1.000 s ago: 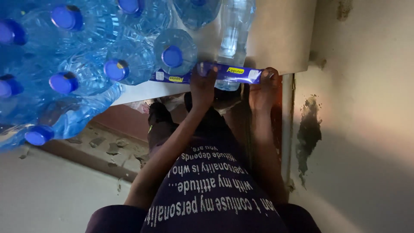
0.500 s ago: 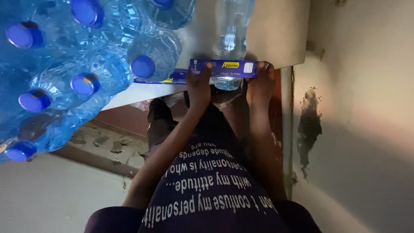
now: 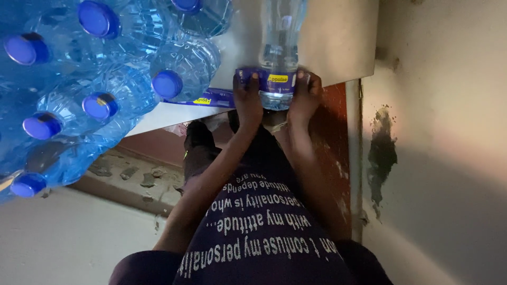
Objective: Applying adhesive labels to plastic water bottles by hand
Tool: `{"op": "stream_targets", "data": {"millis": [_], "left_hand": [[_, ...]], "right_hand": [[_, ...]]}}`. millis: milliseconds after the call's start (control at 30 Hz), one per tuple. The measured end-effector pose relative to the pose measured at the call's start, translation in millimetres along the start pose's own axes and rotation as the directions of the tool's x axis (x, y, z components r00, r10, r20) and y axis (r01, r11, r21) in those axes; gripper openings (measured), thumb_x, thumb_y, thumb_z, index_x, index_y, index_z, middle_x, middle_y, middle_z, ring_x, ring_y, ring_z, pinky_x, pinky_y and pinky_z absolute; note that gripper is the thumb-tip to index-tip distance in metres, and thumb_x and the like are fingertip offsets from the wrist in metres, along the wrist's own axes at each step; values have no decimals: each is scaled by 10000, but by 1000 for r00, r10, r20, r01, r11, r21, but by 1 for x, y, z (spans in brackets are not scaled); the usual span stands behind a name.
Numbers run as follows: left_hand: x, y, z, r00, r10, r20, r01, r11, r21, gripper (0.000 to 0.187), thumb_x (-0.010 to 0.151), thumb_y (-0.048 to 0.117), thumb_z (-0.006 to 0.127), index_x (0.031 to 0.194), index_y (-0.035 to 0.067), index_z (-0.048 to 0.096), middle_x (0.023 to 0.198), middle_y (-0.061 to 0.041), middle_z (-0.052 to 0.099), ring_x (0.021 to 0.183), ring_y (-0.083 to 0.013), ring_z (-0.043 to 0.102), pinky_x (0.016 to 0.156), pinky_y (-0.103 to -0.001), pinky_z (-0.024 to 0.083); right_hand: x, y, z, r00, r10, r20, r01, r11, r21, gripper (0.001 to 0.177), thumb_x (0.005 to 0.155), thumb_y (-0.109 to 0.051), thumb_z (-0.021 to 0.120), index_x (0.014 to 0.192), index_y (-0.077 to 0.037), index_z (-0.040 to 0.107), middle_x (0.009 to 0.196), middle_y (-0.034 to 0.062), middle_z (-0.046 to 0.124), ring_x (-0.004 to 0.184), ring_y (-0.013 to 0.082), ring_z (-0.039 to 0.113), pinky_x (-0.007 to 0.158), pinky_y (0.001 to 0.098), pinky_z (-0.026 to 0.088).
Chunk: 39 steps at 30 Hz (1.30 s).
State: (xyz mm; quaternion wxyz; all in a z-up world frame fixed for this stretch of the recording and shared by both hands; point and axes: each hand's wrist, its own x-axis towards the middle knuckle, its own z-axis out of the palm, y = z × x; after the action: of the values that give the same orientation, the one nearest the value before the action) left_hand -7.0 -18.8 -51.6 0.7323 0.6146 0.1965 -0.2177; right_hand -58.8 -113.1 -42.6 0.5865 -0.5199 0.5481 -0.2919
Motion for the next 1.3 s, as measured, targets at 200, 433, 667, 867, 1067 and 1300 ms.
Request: {"op": "stream_targets", "data": {"millis": [200,433,667,867,1067,1300], "left_hand": [[29,-30,-18,998,-68,-20,70,990,119,154,1109,130,684,1167,32,579,970,-123,624,791,-250,629,762,-442,458],[37,-27,-16,928,-351,-126,349,936,-43,607,1120,283,684,1591,-20,449,825,-62,629,574,-131,571,472,-291,432],[22,-1,-15,912,-400,-90,403,915,19,779,1133,337,599,1754,-4,274,1219,-179,603,950,-223,505,804,-415,379],[48,-46,-61,947,-241,213,167,934,317,451,1193,253,481,1427,-113,604,1164,-339,702,969,-485,716,803,-483,584],[61,-92,-82,899,-387,208,428,877,-217,413,1177,234,540,1357,-119,656,1073,-282,766,755,-387,780,634,-439,635],[82,-129,-88,895,-335,295,428,831,-355,462,1195,282,555,1473,-75,644,1334,-274,746,1117,-412,778,955,-516,622]], "right_hand": [[-14,25,8,970,172,171,-199,968,155,261,1139,-328,702,1262,-97,711,1119,89,740,1021,176,699,886,331,549],[4,54,2,858,226,461,-344,919,192,432,1180,-479,580,1392,-105,625,1098,87,735,1002,235,778,888,394,589],[14,43,4,754,273,597,-460,869,184,399,1193,-453,546,1391,-112,605,1128,85,686,1013,277,770,916,416,599],[-25,-37,-5,635,140,760,437,746,-502,457,1245,-391,399,1542,-43,409,1229,208,719,1215,350,751,990,442,595],[-12,53,-4,694,213,688,-487,843,229,470,1151,-531,597,1411,-140,619,1293,158,727,1204,264,755,990,412,577],[-42,13,8,825,133,549,-92,991,-102,490,1056,-529,596,1342,-137,662,1352,144,713,1228,300,729,976,459,577]]}}
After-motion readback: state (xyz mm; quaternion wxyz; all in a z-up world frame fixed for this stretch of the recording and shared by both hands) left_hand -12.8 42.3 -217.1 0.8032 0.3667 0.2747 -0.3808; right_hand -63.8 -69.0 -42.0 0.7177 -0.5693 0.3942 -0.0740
